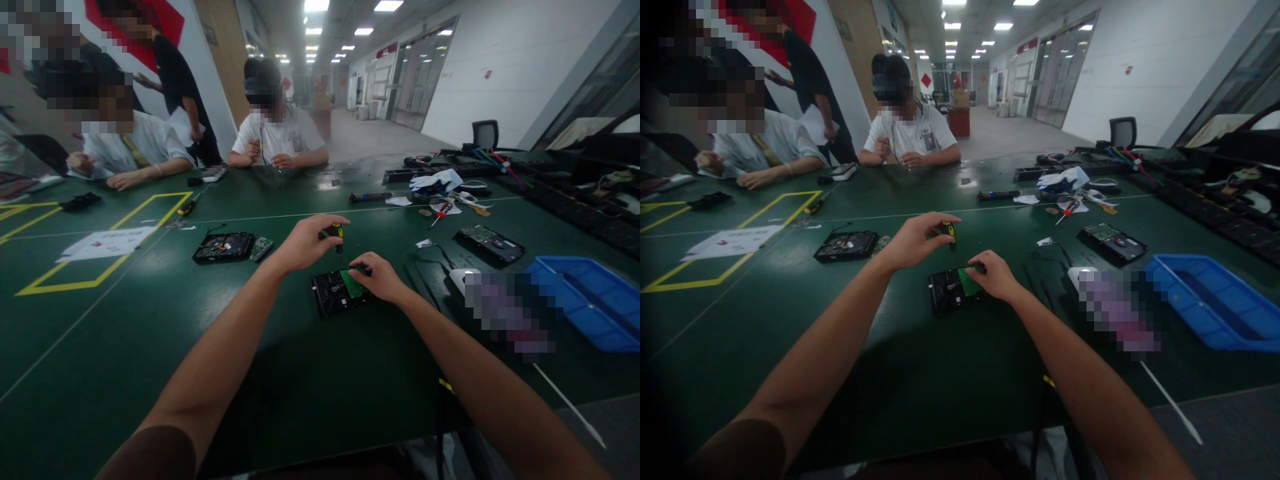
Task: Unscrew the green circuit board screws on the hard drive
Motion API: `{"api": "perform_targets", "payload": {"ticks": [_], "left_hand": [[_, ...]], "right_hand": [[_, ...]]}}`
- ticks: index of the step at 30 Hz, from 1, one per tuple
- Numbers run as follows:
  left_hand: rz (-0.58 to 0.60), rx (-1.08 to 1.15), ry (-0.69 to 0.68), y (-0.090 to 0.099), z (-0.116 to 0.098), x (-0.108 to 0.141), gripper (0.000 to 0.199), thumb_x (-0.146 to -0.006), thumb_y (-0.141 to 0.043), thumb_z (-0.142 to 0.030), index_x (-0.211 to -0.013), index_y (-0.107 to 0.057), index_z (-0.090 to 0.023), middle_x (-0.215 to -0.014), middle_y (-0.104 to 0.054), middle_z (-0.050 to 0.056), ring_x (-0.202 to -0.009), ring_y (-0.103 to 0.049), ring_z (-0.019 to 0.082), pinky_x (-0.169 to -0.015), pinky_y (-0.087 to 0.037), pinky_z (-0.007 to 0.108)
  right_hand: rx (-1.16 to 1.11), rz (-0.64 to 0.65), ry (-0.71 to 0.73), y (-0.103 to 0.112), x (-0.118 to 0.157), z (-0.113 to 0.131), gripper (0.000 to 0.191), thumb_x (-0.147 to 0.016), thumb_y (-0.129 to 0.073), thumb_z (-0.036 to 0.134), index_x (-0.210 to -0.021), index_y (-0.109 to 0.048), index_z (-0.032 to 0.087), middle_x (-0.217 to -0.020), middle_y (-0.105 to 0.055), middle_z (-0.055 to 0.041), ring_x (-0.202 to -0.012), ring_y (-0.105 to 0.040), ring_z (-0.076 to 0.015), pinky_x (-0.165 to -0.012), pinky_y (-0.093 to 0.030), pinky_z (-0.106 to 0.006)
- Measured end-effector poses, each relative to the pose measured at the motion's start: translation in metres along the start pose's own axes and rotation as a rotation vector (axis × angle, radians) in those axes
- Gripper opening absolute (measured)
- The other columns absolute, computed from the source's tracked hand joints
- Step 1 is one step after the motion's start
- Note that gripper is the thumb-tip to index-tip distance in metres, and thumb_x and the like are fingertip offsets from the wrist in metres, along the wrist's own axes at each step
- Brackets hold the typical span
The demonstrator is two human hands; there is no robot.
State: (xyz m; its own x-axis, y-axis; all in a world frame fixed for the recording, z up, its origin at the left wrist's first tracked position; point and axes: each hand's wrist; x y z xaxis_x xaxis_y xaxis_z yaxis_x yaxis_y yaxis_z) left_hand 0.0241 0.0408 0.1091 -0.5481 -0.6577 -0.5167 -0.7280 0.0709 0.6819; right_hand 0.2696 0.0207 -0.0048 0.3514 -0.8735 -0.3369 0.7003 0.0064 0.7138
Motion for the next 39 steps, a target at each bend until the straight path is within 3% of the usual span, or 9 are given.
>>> {"api": "perform_targets", "payload": {"ticks": [28,39], "left_hand": [[-0.021,-0.066,0.002,0.0042,-0.0007,-0.0002,0.035,-0.091,-0.073,-0.028,-0.125,-0.071,-0.023,-0.106,-0.073,0.007,-0.086,-0.068,0.017,-0.081,-0.055,0.032],[0.015,-0.047,-0.004,0.0040,-0.0017,0.0001,0.038,-0.094,-0.068,-0.023,-0.131,-0.067,-0.024,-0.115,-0.072,0.008,-0.098,-0.068,0.018,-0.086,-0.057,0.032]], "right_hand": [[0.011,-0.002,-0.001,-0.0005,0.0010,-0.0006,0.020,-0.093,-0.069,0.038,-0.109,-0.074,0.026,-0.112,-0.068,-0.0074,-0.099,-0.065,-0.0217,-0.084,-0.056,-0.038],[0.009,-0.009,0.004,-0.0018,0.0002,-0.0027,0.019,-0.092,-0.070,0.037,-0.108,-0.074,0.025,-0.110,-0.068,-0.0072,-0.100,-0.066,-0.0218,-0.083,-0.057,-0.038]]}}
Point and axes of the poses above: each hand's wrist, its own x-axis away from the middle knuckle, its own y-axis out of the back of the hand, z = x × y
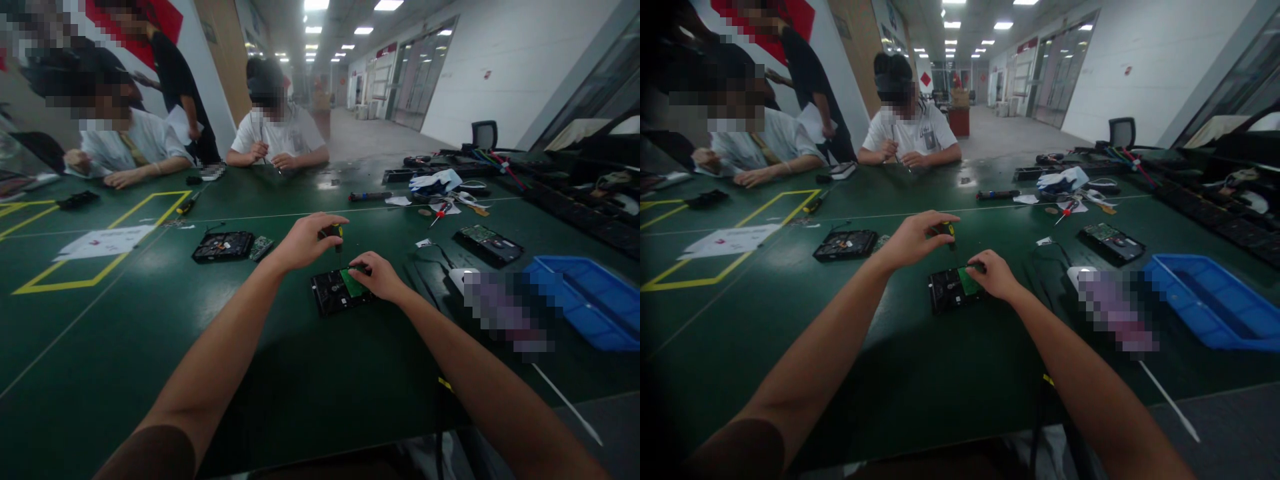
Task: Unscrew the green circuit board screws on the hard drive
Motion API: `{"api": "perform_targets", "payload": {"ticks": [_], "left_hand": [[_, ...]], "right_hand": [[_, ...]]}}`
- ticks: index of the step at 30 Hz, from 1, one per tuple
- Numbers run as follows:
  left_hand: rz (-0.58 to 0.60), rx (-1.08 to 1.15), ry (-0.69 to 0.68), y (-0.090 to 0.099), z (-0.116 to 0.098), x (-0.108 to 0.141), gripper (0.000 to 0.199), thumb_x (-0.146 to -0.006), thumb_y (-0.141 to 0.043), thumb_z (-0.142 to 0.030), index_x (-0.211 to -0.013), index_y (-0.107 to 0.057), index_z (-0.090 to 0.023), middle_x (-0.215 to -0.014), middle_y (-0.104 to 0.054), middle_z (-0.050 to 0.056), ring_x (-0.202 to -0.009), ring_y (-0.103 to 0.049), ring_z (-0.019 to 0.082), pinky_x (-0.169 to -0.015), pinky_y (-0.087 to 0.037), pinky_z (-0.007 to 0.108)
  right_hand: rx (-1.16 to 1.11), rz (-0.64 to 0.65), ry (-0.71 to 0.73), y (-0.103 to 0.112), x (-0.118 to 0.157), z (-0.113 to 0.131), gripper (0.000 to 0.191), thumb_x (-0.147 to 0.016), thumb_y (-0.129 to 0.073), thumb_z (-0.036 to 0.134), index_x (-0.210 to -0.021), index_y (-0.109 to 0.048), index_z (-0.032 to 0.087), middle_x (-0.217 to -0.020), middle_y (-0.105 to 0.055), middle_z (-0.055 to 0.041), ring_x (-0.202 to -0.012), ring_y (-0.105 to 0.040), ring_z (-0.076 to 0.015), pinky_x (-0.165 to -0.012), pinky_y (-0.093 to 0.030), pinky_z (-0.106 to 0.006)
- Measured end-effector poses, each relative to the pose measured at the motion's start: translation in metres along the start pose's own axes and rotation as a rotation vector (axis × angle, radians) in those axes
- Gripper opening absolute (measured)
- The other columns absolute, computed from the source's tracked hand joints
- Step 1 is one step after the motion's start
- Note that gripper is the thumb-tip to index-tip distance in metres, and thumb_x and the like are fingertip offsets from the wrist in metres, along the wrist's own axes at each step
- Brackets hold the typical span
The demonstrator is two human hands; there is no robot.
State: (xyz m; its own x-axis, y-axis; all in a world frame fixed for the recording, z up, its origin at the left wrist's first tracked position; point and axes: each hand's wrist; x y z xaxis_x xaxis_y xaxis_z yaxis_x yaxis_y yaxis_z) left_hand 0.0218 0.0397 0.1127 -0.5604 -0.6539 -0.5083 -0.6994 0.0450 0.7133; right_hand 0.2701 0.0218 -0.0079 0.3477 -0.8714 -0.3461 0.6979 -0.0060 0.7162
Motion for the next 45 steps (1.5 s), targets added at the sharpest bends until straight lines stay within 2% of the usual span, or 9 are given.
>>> {"api": "perform_targets", "payload": {"ticks": [7,12,21,27,32,36,40,42,45], "left_hand": [[0.011,0.008,-0.031,-0.001,-0.004,0.000,0.042,-0.093,-0.066,-0.020,-0.135,-0.066,-0.024,-0.119,-0.072,0.007,-0.103,-0.068,0.018,-0.086,-0.058,0.031],[0.003,0.088,0.004,-0.008,-0.004,0.000,0.043,-0.094,-0.065,-0.024,-0.138,-0.064,-0.024,-0.128,-0.071,0.008,-0.101,-0.070,0.018,-0.087,-0.059,0.032],[-0.070,0.011,-0.009,-0.012,-0.001,-0.001,0.036,-0.095,-0.068,-0.026,-0.131,-0.068,-0.022,-0.105,-0.074,0.006,-0.089,-0.067,0.016,-0.085,-0.056,0.032],[-0.079,0.014,-0.026,-0.014,-0.001,-0.002,0.034,-0.094,-0.072,-0.031,-0.127,-0.071,-0.024,-0.107,-0.071,0.006,-0.092,-0.067,0.017,-0.084,-0.058,0.031],[-0.133,0.022,-0.006,-0.013,-0.003,-0.002,0.025,-0.094,-0.071,-0.031,-0.118,-0.075,-0.024,-0.104,-0.068,0.006,-0.092,-0.066,0.017,-0.080,-0.058,0.031],[-0.073,0.196,0.008,-0.014,0.002,-0.001,0.033,-0.098,-0.062,-0.023,-0.130,-0.067,-0.024,-0.116,-0.069,0.008,-0.098,-0.067,0.018,-0.071,-0.059,0.027],[0.005,0.399,0.049,-0.018,0.007,-0.001,0.036,-0.101,-0.054,-0.022,-0.136,-0.060,-0.020,-0.117,-0.070,0.010,-0.091,-0.068,0.016,-0.066,-0.060,0.025],[-0.021,0.371,0.037,-0.019,0.007,-0.001,0.033,-0.099,-0.060,-0.027,-0.132,-0.065,-0.021,-0.115,-0.069,0.009,-0.091,-0.068,0.016,-0.067,-0.060,0.025],[-0.123,0.245,0.018,-0.020,0.005,-0.002,0.027,-0.094,-0.071,-0.033,-0.118,-0.074,-0.023,-0.113,-0.068,0.008,-0.097,-0.066,0.017,-0.067,-0.058,0.023]], "right_hand": [[0.009,-0.002,0.014,-0.001,0.000,-0.001,0.018,-0.093,-0.069,0.036,-0.108,-0.074,0.026,-0.111,-0.068,-0.0073,-0.103,-0.065,-0.0222,-0.084,-0.057,-0.038],[0.009,0.009,0.008,0.000,0.000,-0.001,0.019,-0.093,-0.069,0.036,-0.109,-0.074,0.026,-0.111,-0.068,-0.0072,-0.102,-0.065,-0.0220,-0.085,-0.056,-0.038],[-0.004,0.001,0.001,0.000,0.000,0.000,0.019,-0.093,-0.069,0.036,-0.108,-0.074,0.024,-0.110,-0.067,-0.0076,-0.099,-0.065,-0.0216,-0.083,-0.056,-0.037],[0.007,-0.001,0.013,-0.001,0.000,0.000,0.019,-0.093,-0.069,0.034,-0.108,-0.073,0.023,-0.110,-0.068,-0.0076,-0.099,-0.065,-0.0212,-0.083,-0.056,-0.036],[0.008,0.007,0.021,-0.001,0.000,-0.001,0.019,-0.094,-0.068,0.036,-0.108,-0.073,0.024,-0.110,-0.068,-0.0075,-0.100,-0.065,-0.0216,-0.083,-0.056,-0.037],[0.021,0.014,0.018,0.000,0.000,-0.001,0.019,-0.093,-0.068,0.036,-0.108,-0.073,0.024,-0.110,-0.068,-0.0074,-0.102,-0.065,-0.0220,-0.083,-0.056,-0.037],[0.023,-0.001,0.016,0.000,0.001,0.000,0.020,-0.094,-0.067,0.036,-0.109,-0.073,0.024,-0.109,-0.067,-0.0073,-0.099,-0.065,-0.0209,-0.083,-0.056,-0.037],[0.020,-0.003,0.023,0.000,0.001,0.000,0.020,-0.095,-0.066,0.036,-0.109,-0.073,0.024,-0.110,-0.068,-0.0074,-0.101,-0.064,-0.0211,-0.083,-0.056,-0.037],[0.015,0.003,0.041,0.000,0.002,-0.001,0.020,-0.096,-0.065,0.036,-0.110,-0.073,0.024,-0.110,-0.068,-0.0072,-0.103,-0.064,-0.0212,-0.085,-0.056,-0.037]]}}
Point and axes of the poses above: each hand's wrist, its own x-axis away from the middle knuckle, its own y-axis out of the back of the hand, z = x × y
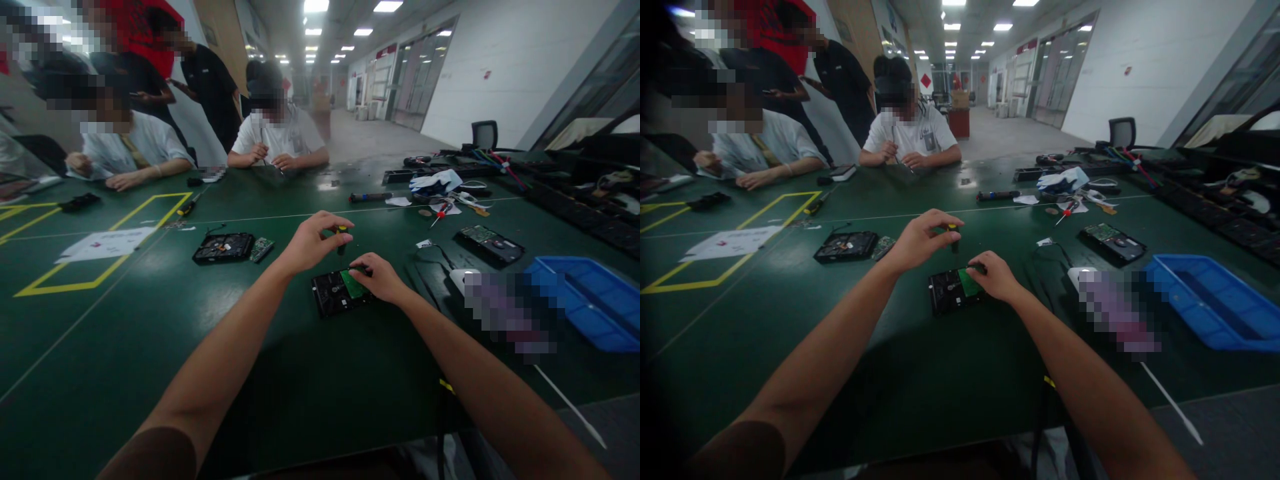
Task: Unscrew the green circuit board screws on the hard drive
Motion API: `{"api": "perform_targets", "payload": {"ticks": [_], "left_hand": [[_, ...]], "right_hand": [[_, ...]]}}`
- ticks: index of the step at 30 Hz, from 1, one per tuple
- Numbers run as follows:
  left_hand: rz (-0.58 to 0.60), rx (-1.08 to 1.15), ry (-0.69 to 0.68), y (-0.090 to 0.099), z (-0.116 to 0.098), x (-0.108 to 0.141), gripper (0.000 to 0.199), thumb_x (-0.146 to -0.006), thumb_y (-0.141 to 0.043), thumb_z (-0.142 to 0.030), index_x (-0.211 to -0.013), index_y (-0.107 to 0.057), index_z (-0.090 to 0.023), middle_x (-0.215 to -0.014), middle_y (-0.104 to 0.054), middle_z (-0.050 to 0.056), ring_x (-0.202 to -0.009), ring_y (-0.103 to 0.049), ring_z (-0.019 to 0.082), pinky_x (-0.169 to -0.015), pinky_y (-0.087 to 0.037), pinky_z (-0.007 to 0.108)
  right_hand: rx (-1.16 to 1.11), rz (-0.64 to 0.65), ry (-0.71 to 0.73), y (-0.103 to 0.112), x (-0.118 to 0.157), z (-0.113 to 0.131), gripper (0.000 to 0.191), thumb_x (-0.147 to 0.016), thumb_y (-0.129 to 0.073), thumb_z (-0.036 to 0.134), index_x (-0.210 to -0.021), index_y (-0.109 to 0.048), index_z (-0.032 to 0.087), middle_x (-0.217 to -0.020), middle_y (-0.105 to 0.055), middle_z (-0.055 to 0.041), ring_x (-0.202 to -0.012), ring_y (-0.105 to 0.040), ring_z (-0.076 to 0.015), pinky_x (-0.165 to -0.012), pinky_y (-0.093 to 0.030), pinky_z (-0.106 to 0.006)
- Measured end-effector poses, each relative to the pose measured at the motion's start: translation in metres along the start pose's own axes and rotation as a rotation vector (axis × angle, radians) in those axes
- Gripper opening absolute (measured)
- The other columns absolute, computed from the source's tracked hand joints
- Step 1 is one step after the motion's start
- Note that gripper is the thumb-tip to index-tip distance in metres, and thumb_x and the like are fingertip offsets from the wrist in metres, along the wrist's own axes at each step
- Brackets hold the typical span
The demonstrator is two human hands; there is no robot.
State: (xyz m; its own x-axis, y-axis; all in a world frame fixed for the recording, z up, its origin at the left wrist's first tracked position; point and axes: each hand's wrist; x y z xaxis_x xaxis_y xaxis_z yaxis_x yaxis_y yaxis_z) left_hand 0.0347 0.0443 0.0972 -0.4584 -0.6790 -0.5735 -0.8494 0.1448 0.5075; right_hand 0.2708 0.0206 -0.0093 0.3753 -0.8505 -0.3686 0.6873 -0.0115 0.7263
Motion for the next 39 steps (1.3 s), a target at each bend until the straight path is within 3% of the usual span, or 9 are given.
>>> {"api": "perform_targets", "payload": {"ticks": [4,7,10,14,18,21,29,34,39], "left_hand": [[-0.029,-0.043,-0.001,0.001,-0.001,-0.001,0.023,-0.094,-0.070,-0.031,-0.116,-0.075,-0.025,-0.110,-0.068,0.007,-0.094,-0.065,0.016,-0.064,-0.056,0.022],[0.030,0.010,0.021,0.002,-0.001,0.000,0.026,-0.097,-0.063,-0.026,-0.121,-0.073,-0.023,-0.116,-0.069,0.008,-0.093,-0.066,0.016,-0.061,-0.057,0.021],[0.094,0.068,0.036,0.004,-0.001,0.000,0.030,-0.100,-0.054,-0.022,-0.125,-0.071,-0.020,-0.119,-0.070,0.009,-0.083,-0.066,0.013,-0.062,-0.059,0.023],[0.104,0.041,0.019,0.006,-0.003,0.000,0.033,-0.101,-0.051,-0.020,-0.128,-0.069,-0.022,-0.122,-0.070,0.008,-0.080,-0.066,0.012,-0.064,-0.059,0.024],[0.030,-0.137,-0.048,0.007,-0.007,0.000,0.026,-0.098,-0.063,-0.026,-0.122,-0.073,-0.023,-0.112,-0.072,0.007,-0.096,-0.066,0.017,-0.072,-0.058,0.027],[-0.019,-0.240,-0.060,0.008,-0.009,0.000,0.024,-0.096,-0.069,-0.030,-0.118,-0.075,-0.023,-0.105,-0.072,0.006,-0.094,-0.066,0.017,-0.075,-0.057,0.028],[0.083,-0.224,-0.111,0.011,-0.008,0.000,0.042,-0.096,-0.057,-0.013,-0.137,-0.064,-0.023,-0.126,-0.067,0.009,-0.110,-0.064,0.019,-0.088,-0.057,0.033],[0.052,-0.224,-0.063,0.009,-0.009,0.000,0.035,-0.095,-0.063,-0.020,-0.130,-0.067,-0.023,-0.113,-0.067,0.008,-0.098,-0.065,0.017,-0.080,-0.058,0.030],[0.033,-0.216,-0.035,0.007,-0.009,0.000,0.024,-0.090,-0.076,-0.033,-0.111,-0.073,-0.023,-0.105,-0.066,0.005,-0.088,-0.065,0.016,-0.076,-0.057,0.028]], "right_hand": [[-0.019,-0.017,-0.006,0.002,0.000,0.000,0.022,-0.098,-0.062,0.034,-0.115,-0.072,0.023,-0.114,-0.069,-0.0079,-0.102,-0.066,-0.0204,-0.087,-0.056,-0.037],[-0.002,-0.058,-0.002,0.010,0.002,0.005,0.026,-0.099,-0.059,0.030,-0.122,-0.069,0.022,-0.117,-0.069,-0.0089,-0.100,-0.068,-0.0204,-0.088,-0.056,-0.038],[0.110,-0.072,0.105,0.022,0.005,0.015,0.025,-0.099,-0.058,0.027,-0.121,-0.070,0.023,-0.120,-0.069,-0.0095,-0.114,-0.064,-0.0245,-0.101,-0.051,-0.045],[0.201,0.051,0.176,0.033,0.010,0.037,0.023,-0.099,-0.055,0.024,-0.113,-0.073,0.020,-0.112,-0.070,-0.0110,-0.109,-0.064,-0.0257,-0.098,-0.051,-0.046],[0.243,0.161,0.218,0.033,0.014,0.055,0.027,-0.093,-0.056,0.014,-0.114,-0.073,0.017,-0.115,-0.068,-0.0123,-0.109,-0.063,-0.0259,-0.099,-0.050,-0.045],[0.281,0.205,0.220,0.031,0.014,0.060,0.034,-0.088,-0.056,0.009,-0.117,-0.072,0.016,-0.115,-0.068,-0.0127,-0.107,-0.062,-0.0260,-0.098,-0.050,-0.045],[0.294,0.218,0.231,0.029,0.014,0.058,0.026,-0.097,-0.054,0.021,-0.116,-0.072,0.018,-0.111,-0.066,-0.0120,-0.102,-0.060,-0.0254,-0.095,-0.048,-0.045],[0.271,0.186,0.207,0.025,0.015,0.058,0.024,-0.100,-0.053,0.026,-0.111,-0.073,0.020,-0.108,-0.067,-0.0120,-0.101,-0.060,-0.0265,-0.093,-0.048,-0.046],[0.286,0.165,0.199,0.021,0.015,0.057,0.024,-0.102,-0.053,0.028,-0.111,-0.073,0.020,-0.107,-0.066,-0.0120,-0.101,-0.059,-0.0261,-0.093,-0.047,-0.045]]}}
Point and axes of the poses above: each hand's wrist, its own x-axis away from the middle knuckle, its own y-axis out of the back of the hand, z = x × y
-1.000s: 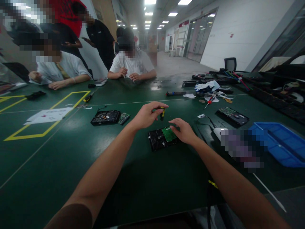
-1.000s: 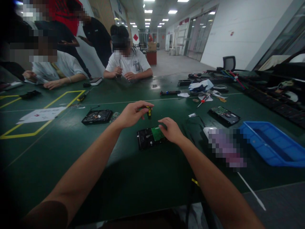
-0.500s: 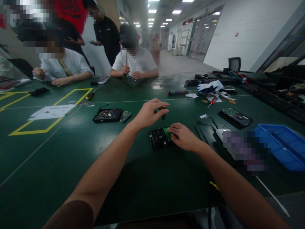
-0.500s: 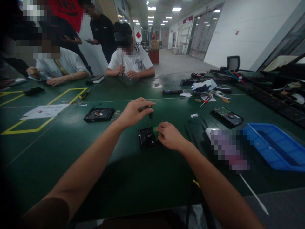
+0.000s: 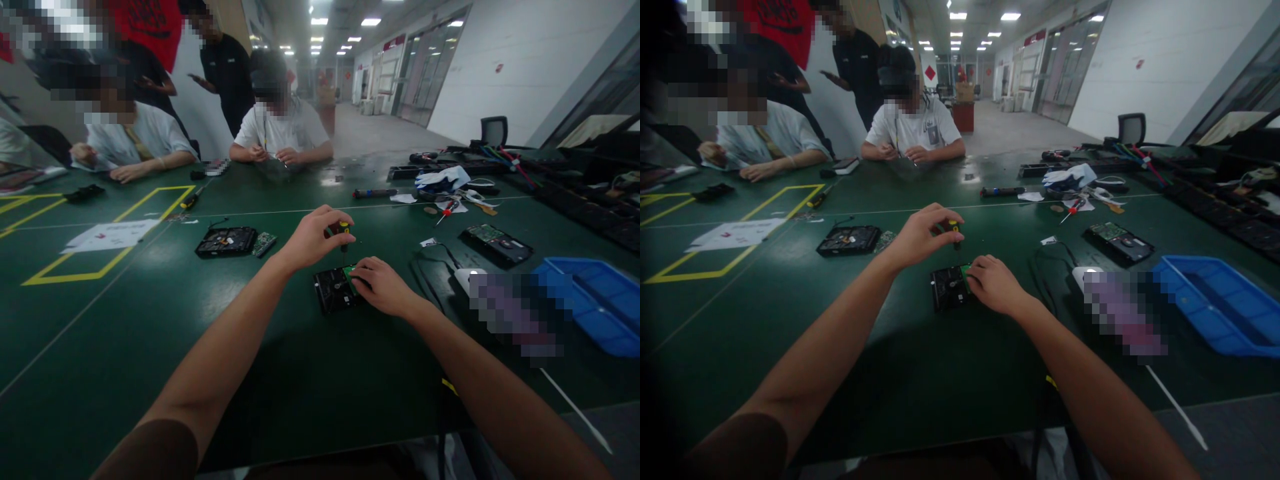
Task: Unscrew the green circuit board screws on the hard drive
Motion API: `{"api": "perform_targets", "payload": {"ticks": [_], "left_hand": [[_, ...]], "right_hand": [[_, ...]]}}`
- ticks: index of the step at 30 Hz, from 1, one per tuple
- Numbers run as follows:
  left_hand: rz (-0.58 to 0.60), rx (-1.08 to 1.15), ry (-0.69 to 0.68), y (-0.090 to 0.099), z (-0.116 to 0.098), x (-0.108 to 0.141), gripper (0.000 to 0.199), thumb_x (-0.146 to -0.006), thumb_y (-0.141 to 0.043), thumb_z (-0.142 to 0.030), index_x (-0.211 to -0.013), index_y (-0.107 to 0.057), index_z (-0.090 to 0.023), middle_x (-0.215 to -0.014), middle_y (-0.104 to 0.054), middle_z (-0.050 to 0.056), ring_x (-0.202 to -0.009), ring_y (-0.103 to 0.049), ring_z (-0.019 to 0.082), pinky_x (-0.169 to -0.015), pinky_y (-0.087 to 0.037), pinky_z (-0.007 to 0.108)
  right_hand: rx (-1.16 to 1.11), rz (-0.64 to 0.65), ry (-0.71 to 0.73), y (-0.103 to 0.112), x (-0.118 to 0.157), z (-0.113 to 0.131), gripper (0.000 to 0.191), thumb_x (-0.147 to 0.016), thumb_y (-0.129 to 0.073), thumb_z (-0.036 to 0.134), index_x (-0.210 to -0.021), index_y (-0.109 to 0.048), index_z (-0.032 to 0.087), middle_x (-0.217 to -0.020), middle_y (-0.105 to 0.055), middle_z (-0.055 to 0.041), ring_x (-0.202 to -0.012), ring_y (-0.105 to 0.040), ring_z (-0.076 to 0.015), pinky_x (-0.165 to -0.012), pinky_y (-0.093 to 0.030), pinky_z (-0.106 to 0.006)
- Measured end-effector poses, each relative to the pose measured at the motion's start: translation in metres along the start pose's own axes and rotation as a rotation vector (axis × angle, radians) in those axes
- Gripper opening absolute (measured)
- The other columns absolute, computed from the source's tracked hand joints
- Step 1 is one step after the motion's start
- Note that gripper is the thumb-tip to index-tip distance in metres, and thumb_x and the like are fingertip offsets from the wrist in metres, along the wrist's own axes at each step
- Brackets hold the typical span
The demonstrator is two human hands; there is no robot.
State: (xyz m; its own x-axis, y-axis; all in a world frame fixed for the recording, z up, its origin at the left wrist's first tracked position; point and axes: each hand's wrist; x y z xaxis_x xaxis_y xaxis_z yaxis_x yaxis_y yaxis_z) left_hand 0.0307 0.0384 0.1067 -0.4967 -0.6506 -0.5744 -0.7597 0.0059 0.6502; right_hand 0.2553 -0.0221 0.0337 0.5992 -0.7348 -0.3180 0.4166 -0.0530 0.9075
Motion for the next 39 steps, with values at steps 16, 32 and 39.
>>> {"api": "perform_targets", "payload": {"ticks": [16,32,39], "left_hand": [[0.069,0.119,-0.028,0.0022,0.0039,0.0004,0.033,-0.097,-0.061,-0.019,-0.128,-0.069,-0.024,-0.120,-0.071,0.008,-0.094,-0.067,0.016,-0.081,-0.059,0.031],[-0.003,0.051,-0.052,-0.0004,0.0024,0.0009,0.035,-0.098,-0.062,-0.024,-0.133,-0.067,-0.023,-0.118,-0.072,0.008,-0.102,-0.068,0.018,-0.086,-0.058,0.031],[-0.006,0.016,-0.034,0.0004,0.0028,0.0004,0.032,-0.094,-0.070,-0.033,-0.124,-0.071,-0.022,-0.112,-0.071,0.008,-0.097,-0.068,0.018,-0.082,-0.059,0.032]], "right_hand": [[0.051,0.038,0.017,0.0025,0.0011,-0.0007,0.023,-0.101,-0.055,0.031,-0.110,-0.074,0.020,-0.109,-0.068,-0.0115,-0.101,-0.060,-0.0263,-0.092,-0.046,-0.045],[-0.016,0.000,0.049,0.0016,0.0018,-0.0065,0.024,-0.097,-0.061,0.030,-0.114,-0.076,0.021,-0.121,-0.072,-0.0110,-0.121,-0.061,-0.0297,-0.105,-0.044,-0.052],[-0.008,0.028,0.033,0.0024,0.0020,-0.0066,0.027,-0.098,-0.060,0.033,-0.117,-0.075,0.022,-0.126,-0.072,-0.0107,-0.122,-0.062,-0.0301,-0.104,-0.046,-0.051]]}}
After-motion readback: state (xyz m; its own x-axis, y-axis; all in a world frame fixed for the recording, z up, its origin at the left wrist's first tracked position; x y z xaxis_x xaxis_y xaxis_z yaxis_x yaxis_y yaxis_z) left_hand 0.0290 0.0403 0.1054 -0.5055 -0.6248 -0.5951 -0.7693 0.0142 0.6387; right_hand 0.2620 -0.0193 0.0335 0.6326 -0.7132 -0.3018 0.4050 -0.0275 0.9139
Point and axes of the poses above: each hand's wrist, its own x-axis away from the middle knuckle, its own y-axis out of the back of the hand, z = x × y
